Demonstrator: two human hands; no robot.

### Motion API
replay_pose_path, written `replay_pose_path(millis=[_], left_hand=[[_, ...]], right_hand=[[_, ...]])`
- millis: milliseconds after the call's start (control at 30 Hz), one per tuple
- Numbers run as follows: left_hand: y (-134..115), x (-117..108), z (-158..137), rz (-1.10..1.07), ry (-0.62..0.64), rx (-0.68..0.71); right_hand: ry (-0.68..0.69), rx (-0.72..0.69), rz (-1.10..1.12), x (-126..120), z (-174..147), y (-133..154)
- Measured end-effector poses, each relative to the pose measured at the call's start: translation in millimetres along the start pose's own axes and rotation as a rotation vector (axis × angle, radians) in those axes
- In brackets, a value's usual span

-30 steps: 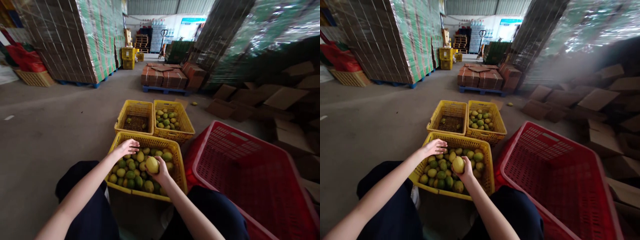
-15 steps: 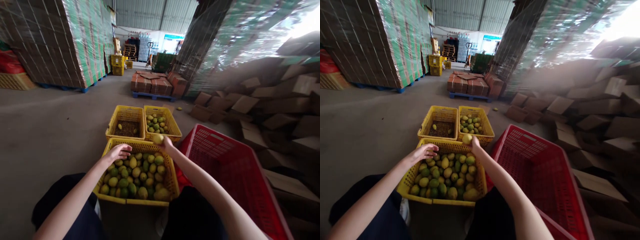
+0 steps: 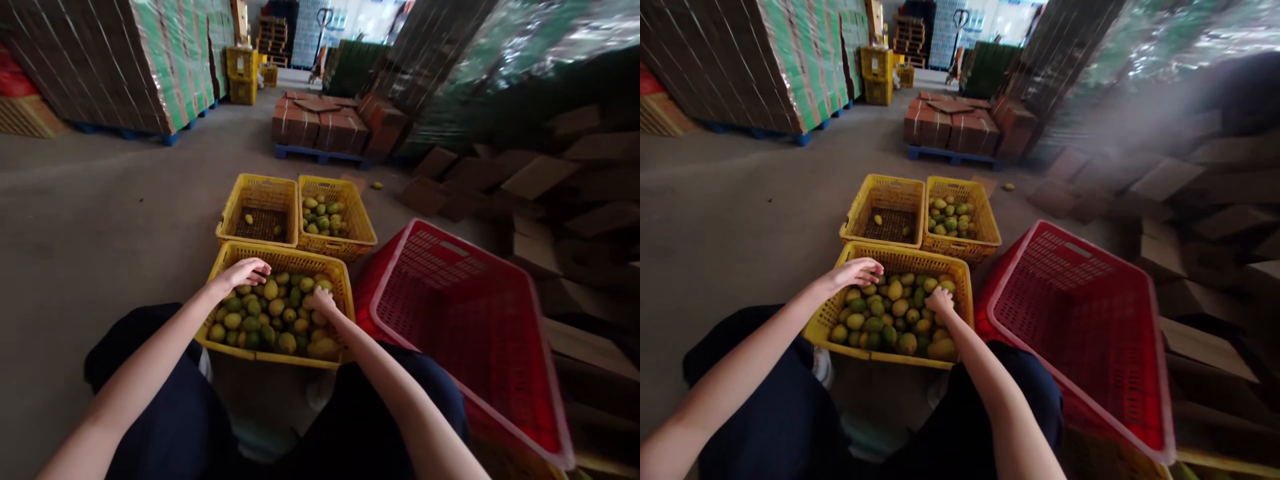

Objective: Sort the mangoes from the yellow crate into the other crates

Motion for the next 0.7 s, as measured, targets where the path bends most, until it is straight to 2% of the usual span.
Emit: replay_pose_path(millis=[33,133,333,533,700], left_hand=[[-0.3,0.9,0.1,0.027,0.005,-0.010],[-0.5,5.3,1.8,0.105,0.050,-0.031],[6.8,-3.7,11.3,0.132,0.029,-0.052],[10.4,-7.2,13.4,0.131,0.051,-0.074],[7.2,0.4,7.2,0.201,0.095,-0.054]], right_hand=[[-0.002,-0.028,-0.128,3.1,2.3,2.9],[0.006,-0.110,-0.307,5.4,13.6,9.8],[0.002,-0.013,-0.412,3.1,46.1,-8.8],[-0.011,0.056,-0.241,3.3,62.1,-17.7],[0.155,0.060,0.095,9.0,69.6,-17.0]])
Point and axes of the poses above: each hand's wrist, its own z-axis towards the middle knuckle, its own x-axis out of the palm, y = z × x, the point moved 10 cm from there along z, towards the middle knuckle, and after that the axes turned 11 degrees about y, right-handed, at the moved point
